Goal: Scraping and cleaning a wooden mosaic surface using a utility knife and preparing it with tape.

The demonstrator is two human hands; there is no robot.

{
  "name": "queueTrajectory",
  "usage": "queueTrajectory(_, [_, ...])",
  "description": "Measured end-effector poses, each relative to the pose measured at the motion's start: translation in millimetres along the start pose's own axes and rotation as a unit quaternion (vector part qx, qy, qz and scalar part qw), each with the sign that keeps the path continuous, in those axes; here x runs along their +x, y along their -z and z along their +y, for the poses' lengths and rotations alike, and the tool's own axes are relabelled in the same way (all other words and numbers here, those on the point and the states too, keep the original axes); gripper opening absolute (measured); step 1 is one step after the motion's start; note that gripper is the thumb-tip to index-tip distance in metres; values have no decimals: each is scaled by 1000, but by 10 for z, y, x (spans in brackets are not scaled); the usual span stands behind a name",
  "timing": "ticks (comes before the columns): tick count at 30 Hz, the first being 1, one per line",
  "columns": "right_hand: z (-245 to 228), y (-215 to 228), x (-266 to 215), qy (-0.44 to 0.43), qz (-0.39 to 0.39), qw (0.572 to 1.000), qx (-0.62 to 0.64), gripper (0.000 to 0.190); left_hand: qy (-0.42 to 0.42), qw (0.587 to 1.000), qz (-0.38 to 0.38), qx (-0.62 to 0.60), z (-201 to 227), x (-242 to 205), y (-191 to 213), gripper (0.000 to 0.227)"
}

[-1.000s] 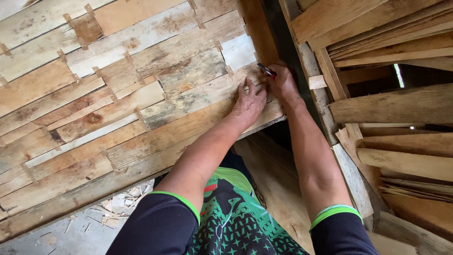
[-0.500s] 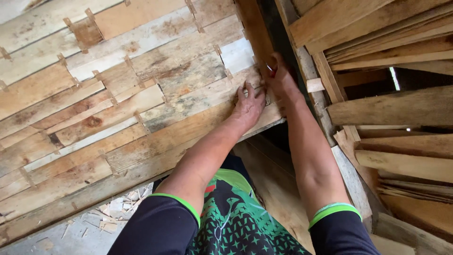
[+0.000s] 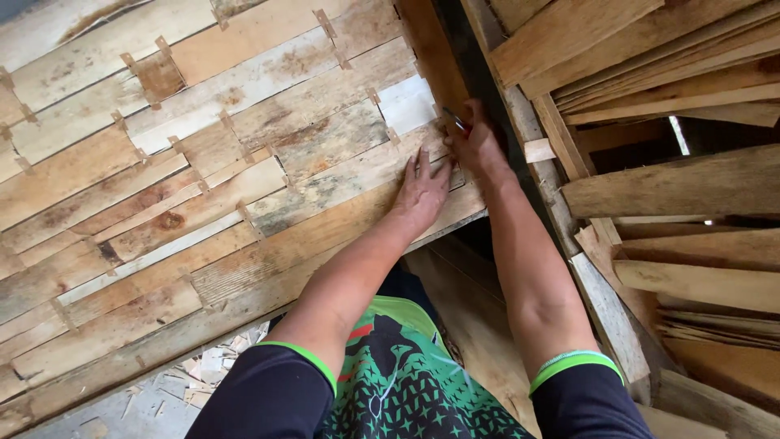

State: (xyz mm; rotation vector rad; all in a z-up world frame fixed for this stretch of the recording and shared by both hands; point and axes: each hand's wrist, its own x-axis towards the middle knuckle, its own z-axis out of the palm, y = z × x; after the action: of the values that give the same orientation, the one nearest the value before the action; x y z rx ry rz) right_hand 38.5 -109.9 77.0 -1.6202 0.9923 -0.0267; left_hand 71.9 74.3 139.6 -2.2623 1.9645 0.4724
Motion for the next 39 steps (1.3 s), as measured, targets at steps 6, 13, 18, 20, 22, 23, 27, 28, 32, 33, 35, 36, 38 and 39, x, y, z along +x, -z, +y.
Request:
queueTrajectory(6, [566, 65, 179, 202, 44, 967, -148, 89, 52, 990, 83, -103, -17, -113, -172, 55])
queueTrajectory(13, [143, 164, -376, 229, 57, 936, -261, 84, 74, 971, 107, -200, -95, -186, -42, 53])
queueTrajectory(18, [-79, 147, -803, 104, 99, 942, -304, 72, 75, 983, 16, -165, -151, -155, 42, 72])
queueTrajectory(20, [68, 154, -901, 158, 114, 945, -263, 64, 69, 983, 18, -168, -182, -173, 39, 73])
queueTrajectory(22, [35, 139, -1115, 208, 129, 944, -223, 57, 61, 983, 19, -173, -191, -204, 49, 73])
queueTrajectory(23, [-85, 122, -1276, 192, 146, 944, -223, 52, 60, 981, 21, -184, -190, -225, 71, 71])
queueTrajectory(27, [293, -25, -1637, 291, 195, 900, -259, 25, 54, 979, 20, -196, -254, -131, -197, 77])
queueTrajectory(28, [271, -60, -1780, 288, 201, 900, -259, 25, 48, 980, 20, -194, -282, -168, -191, 77])
queueTrajectory(32, [123, -315, -2310, 61, 91, 994, -1, 35, 45, 973, 60, -219, -384, -509, -204, 67])
queueTrajectory(33, [70, -402, -2437, -16, 85, 993, 86, 40, 52, 965, 87, -241, -405, -643, -213, 61])
queueTrajectory(35, [253, -625, -2489, -29, 87, 982, 165, 41, 70, 951, 127, -272, -394, -970, -266, 54])
queueTrajectory(36, [354, -764, -2544, -44, 83, 966, 242, 42, 93, 933, 163, -306, -385, -1174, -305, 49])
queueTrajectory(38, [82, -867, -2590, 6, 98, 986, 132, 42, 107, 919, 191, -329, -347, -1523, -427, 43])
queueTrajectory(39, [-62, -922, -2604, 57, 109, 992, 15, 42, 124, 900, 221, -355, -349, -1696, -483, 38])
